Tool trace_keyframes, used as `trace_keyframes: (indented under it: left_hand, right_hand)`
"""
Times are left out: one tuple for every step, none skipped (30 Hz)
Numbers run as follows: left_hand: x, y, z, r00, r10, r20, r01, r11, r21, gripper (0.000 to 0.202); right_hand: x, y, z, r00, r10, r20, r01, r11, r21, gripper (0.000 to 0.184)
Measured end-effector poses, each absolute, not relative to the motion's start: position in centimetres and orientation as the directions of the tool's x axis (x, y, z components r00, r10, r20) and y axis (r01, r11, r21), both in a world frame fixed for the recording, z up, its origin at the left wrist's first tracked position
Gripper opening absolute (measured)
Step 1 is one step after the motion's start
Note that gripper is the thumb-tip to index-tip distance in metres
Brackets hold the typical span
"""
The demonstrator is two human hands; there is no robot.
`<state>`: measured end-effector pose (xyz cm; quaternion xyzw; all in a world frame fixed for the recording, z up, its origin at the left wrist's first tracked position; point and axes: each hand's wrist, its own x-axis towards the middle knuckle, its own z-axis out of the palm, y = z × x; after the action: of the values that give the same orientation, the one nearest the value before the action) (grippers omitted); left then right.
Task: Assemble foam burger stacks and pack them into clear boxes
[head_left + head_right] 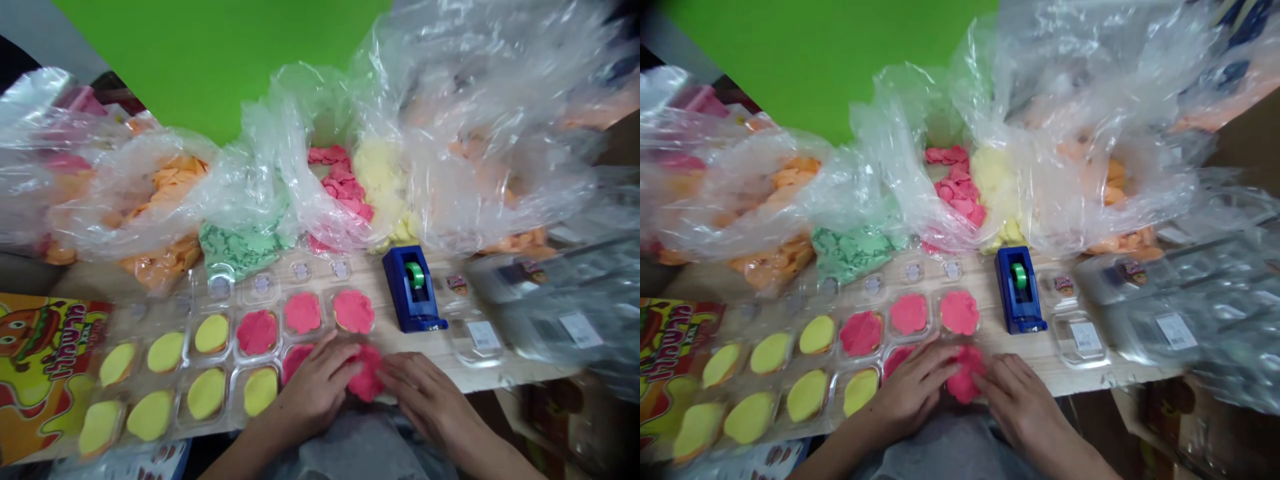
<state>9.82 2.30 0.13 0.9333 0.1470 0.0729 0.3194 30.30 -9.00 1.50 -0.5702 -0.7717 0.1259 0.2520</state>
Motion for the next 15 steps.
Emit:
trace_keyframes:
  left_hand:
    - [10.2,2.4,0.4,0.942,0.333,0.042,0.242,-0.76,0.603,0.038]
    - [10.5,2.6,0.8,0.937,0.346,0.051,0.252,-0.771,0.585,0.036]
    - [10.7,2.9,1.0,0.931,0.36,0.065,0.262,-0.779,0.57,0.035]
    - [10.9,3.2,1.3,0.921,0.379,0.086,0.271,-0.784,0.558,0.036]
    - [10.9,3.6,1.5,0.906,0.408,0.114,0.285,-0.785,0.55,0.038]
    - [10.8,4.0,1.7,0.885,0.443,0.145,0.303,-0.784,0.542,0.04]
    - [10.5,4.5,1.9,0.86,0.48,0.176,0.327,-0.781,0.533,0.041]
    - [10.1,5.0,2.0,0.829,0.519,0.211,0.354,-0.777,0.52,0.042]
    - [9.6,5.5,2.0,0.792,0.558,0.248,0.387,-0.772,0.504,0.041]
    - [8.9,5.9,1.9,0.757,0.591,0.279,0.416,-0.766,0.49,0.04]
    - [8.2,6.3,1.7,0.731,0.612,0.302,0.436,-0.759,0.483,0.041]
    - [7.5,6.5,1.5,0.706,0.63,0.322,0.449,-0.75,0.485,0.041]
    - [6.8,6.7,1.3,0.676,0.658,0.33,0.468,-0.73,0.498,0.042]
    - [6.2,6.8,1.2,0.639,0.695,0.33,0.49,-0.698,0.522,0.041]
    - [5.7,6.8,1.1,0.577,0.754,0.315,0.532,-0.639,0.556,0.038]
  right_hand:
    - [31.0,-8.0,2.5,-0.2,0.937,0.286,0.832,0.317,-0.456,0.034]
    - [31.7,-6.6,3.6,-0.162,0.931,0.328,0.85,0.3,-0.432,0.034]
    - [32.6,-4.8,4.8,-0.108,0.926,0.363,0.87,0.265,-0.416,0.033]
    - [33.6,-2.6,5.9,-0.045,0.913,0.406,0.885,0.225,-0.407,0.029]
    - [34.6,-0.1,7.0,0.027,0.921,0.388,0.885,0.159,-0.438,0.027]
    - [35.6,2.7,7.8,0.108,0.931,0.348,0.87,0.081,-0.486,0.025]
    - [36.6,5.8,8.4,0.133,0.938,0.321,0.865,0.048,-0.499,0.025]
    - [37.5,8.9,8.8,0.144,0.944,0.297,0.865,0.026,-0.502,0.025]
    - [38.3,12.0,8.8,0.151,0.955,0.256,0.863,-0.001,-0.505,0.022]
    - [39.0,15.0,8.6,0.159,0.965,0.21,0.862,-0.032,-0.507,0.021]
    - [39.5,17.7,8.2,0.153,0.976,0.155,0.861,-0.055,-0.506,0.021]
    - [39.8,20.2,7.7,0.152,0.982,0.113,0.861,-0.075,-0.504,0.022]
    - [39.9,22.4,7.1,0.148,0.986,0.081,0.86,-0.088,-0.502,0.024]
    - [39.9,24.3,6.5,0.145,0.988,0.053,0.86,-0.1,-0.5,0.024]
    - [39.8,26.0,6.0,0.143,0.989,0.033,0.86,-0.108,-0.499,0.025]
